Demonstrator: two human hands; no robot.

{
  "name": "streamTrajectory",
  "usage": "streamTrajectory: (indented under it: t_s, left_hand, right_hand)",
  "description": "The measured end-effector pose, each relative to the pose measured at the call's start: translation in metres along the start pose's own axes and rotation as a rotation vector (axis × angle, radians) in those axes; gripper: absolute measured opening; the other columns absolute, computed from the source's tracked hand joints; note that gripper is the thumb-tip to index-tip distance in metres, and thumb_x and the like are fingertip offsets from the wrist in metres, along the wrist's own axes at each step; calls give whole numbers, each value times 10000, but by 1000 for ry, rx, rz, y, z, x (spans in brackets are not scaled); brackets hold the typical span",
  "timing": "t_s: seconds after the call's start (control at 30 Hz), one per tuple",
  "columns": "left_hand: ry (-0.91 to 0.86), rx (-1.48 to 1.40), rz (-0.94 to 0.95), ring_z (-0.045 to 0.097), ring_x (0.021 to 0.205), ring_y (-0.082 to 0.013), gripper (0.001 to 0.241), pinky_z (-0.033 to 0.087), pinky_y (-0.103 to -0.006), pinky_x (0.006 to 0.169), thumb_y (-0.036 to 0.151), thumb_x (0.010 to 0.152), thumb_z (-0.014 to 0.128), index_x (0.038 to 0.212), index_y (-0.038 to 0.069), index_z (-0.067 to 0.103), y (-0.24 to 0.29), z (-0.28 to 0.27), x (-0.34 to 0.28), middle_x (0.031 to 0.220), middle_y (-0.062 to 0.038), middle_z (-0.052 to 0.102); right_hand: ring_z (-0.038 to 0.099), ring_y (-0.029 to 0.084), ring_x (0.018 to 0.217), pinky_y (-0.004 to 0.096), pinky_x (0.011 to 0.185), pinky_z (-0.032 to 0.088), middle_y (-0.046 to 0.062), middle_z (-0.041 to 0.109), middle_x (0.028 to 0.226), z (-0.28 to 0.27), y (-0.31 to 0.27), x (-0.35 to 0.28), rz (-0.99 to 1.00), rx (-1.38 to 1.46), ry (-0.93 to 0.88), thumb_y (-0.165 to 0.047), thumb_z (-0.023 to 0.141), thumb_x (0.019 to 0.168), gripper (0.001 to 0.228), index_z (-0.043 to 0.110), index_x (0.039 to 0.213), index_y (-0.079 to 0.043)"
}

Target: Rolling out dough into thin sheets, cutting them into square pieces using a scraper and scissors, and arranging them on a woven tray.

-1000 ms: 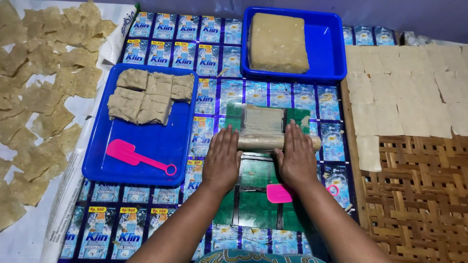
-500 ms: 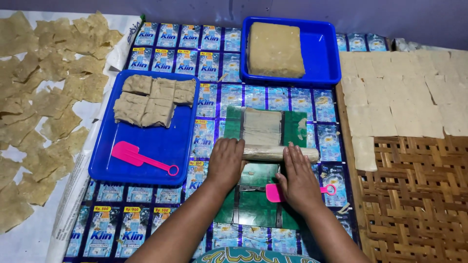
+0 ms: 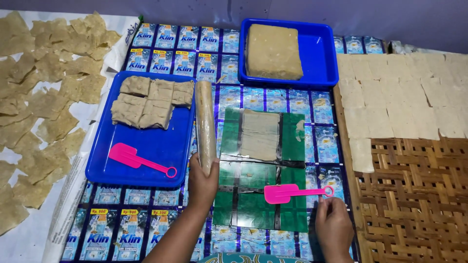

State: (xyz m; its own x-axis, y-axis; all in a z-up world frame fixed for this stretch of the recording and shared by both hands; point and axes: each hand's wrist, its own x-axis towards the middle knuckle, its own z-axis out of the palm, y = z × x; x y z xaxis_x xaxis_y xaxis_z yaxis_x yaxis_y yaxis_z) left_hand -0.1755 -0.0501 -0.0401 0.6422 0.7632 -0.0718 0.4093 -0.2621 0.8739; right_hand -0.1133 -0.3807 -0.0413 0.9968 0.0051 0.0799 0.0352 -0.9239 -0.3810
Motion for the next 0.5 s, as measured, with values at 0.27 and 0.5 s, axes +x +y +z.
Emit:
streamTrajectory:
  t_s: [0.27,0.5]
  left_hand:
    - [11,-152,179,621,1134,-321,579,494,-422,945,228,976,564,1454,5,326,-26,16,-35,1332,-222,552]
    - [-7,-141,223,632,1138,-321,576,503,-434,940,221,994,541,1462,1,288,-21,14,-37,1344,-232,550]
  right_hand:
    - [704,297,683,408,667,546,82,751,746,-2,-18,-29,300,-104,-371,-436,565,992,348,719,991,-124]
    - [468,163,527,306,513,383,86,601,618,63,35,-18,368,607,-460,-169,640,988,253,698,847,33]
